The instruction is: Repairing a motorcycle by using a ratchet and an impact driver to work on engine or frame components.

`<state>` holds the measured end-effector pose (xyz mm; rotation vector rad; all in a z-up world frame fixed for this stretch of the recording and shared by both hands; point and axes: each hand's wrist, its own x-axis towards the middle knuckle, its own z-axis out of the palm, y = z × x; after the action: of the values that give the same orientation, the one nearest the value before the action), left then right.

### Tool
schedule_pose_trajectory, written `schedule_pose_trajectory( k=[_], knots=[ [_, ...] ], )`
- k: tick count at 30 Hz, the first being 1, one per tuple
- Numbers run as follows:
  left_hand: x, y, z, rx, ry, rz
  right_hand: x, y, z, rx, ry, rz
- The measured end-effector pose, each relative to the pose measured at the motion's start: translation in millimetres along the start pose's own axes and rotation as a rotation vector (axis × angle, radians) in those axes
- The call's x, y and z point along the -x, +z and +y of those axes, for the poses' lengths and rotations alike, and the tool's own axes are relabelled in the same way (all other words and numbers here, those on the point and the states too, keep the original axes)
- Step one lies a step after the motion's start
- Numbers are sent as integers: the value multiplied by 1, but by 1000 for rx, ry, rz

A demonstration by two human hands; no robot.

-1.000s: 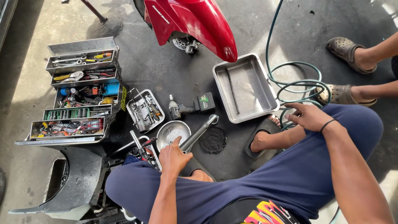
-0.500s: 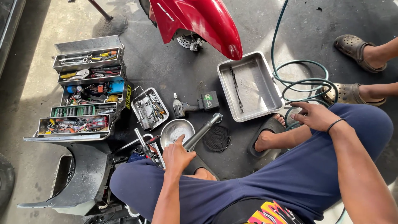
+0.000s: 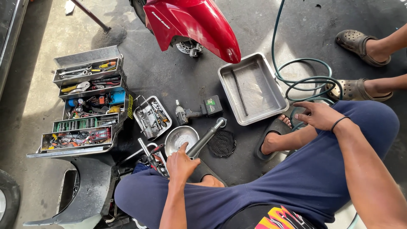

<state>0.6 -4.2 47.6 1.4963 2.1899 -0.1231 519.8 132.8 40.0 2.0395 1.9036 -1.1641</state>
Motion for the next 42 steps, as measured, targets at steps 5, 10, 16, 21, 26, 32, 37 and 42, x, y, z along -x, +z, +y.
schedule_pose_trajectory(
  k=[5, 10, 16, 21, 26, 32, 37, 42],
  knots=[
    [3, -6, 4, -3, -18, -26, 4, -4, -8, 9, 38, -25],
    [3, -3, 2, -14, -1, -10, 5, -4, -10, -2, 44, -32],
    [2, -2, 2, -4, 11, 0, 4, -5, -9, 14, 30, -30],
    [2, -3, 3, 1, 11, -4, 3, -5, -10, 14, 33, -41],
    [3, -6, 5, 1, -4, -16, 1, -4, -7, 1, 38, -32],
    [4, -6, 5, 13, -11, -11, 3, -5, -10, 3, 45, -39],
    [3, -5, 4, 16, 3, -6, 0, -3, -5, 10, 43, -27],
    [2, -4, 3, 22, -1, -4, 9, -9, -17, 2, 53, -48]
  ],
)
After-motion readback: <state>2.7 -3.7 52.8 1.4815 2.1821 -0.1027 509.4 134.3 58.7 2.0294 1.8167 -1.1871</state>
